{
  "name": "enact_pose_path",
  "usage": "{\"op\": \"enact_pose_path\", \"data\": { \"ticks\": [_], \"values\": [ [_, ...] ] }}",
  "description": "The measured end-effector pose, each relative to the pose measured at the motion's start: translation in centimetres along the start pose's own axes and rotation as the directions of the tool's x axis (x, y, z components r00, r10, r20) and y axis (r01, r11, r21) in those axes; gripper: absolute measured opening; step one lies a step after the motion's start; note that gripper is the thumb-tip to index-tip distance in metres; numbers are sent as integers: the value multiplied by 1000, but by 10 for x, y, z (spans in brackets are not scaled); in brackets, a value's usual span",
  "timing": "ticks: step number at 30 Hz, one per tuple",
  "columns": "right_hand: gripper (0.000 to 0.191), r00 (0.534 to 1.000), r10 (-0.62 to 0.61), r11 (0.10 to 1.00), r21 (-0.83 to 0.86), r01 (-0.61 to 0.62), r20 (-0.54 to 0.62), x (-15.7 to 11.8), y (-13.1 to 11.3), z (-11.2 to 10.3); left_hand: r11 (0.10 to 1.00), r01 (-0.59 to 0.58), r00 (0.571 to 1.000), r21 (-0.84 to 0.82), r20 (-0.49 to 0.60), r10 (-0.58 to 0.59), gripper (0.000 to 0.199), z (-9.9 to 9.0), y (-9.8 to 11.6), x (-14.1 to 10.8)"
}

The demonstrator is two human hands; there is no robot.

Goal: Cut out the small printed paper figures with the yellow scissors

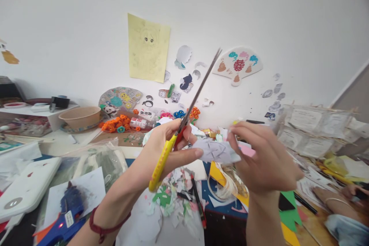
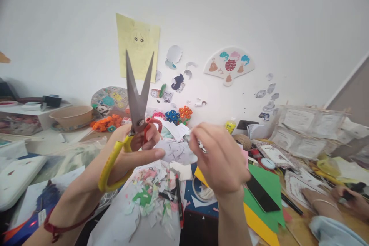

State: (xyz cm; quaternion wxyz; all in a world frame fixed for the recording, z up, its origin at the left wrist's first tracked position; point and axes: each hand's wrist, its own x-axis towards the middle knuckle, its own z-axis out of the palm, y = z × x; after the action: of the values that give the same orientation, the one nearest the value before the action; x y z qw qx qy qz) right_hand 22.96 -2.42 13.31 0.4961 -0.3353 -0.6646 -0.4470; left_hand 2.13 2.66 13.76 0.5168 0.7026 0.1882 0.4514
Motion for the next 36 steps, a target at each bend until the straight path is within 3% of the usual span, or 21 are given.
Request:
{"op": "enact_pose_path", "data": {
  "ticks": [5, 9, 12, 15, 16, 18, 21, 29, 36],
  "values": [
    [31, 993, 103, 993, -53, -106, -54, 5, 10, 2, 998, -28, 998, 48, -49, 31, 31, -3, 0, 2],
    [13, 974, 212, 977, 13, -214, 80, 8, 10, 10, 993, -90, 991, 76, -91, 97, 32, -1, 1, 3],
    [22, 917, 338, 935, 36, -353, 210, 8, 11, 12, 987, -138, 980, 86, -133, 149, 33, 0, -1, 4],
    [16, 778, 512, 762, 227, -607, 364, 6, 14, 12, 979, -180, 966, 97, -171, 195, 34, 1, -5, 6],
    [18, 732, 535, 665, 324, -673, 423, 6, 14, 12, 977, -189, 962, 97, -180, 204, 34, 1, -7, 7],
    [26, 690, 504, 490, 486, -724, 520, 5, 13, 12, 977, -194, 959, 89, -193, 208, 33, 1, -9, 8],
    [25, 708, 431, 396, 588, -706, 560, 6, 4, 11, 973, -220, 950, 76, -209, 231, 33, 3, -13, 10],
    [23, 808, 426, 492, 645, -585, 407, 11, -18, 9, 963, -257, 946, 83, -181, 268, 31, 5, -18, 13],
    [22, 802, 467, 461, 672, -579, 371, 11, -14, 5, 957, -270, 937, 110, -199, 287, 29, 3, -19, 11]
  ]
}}
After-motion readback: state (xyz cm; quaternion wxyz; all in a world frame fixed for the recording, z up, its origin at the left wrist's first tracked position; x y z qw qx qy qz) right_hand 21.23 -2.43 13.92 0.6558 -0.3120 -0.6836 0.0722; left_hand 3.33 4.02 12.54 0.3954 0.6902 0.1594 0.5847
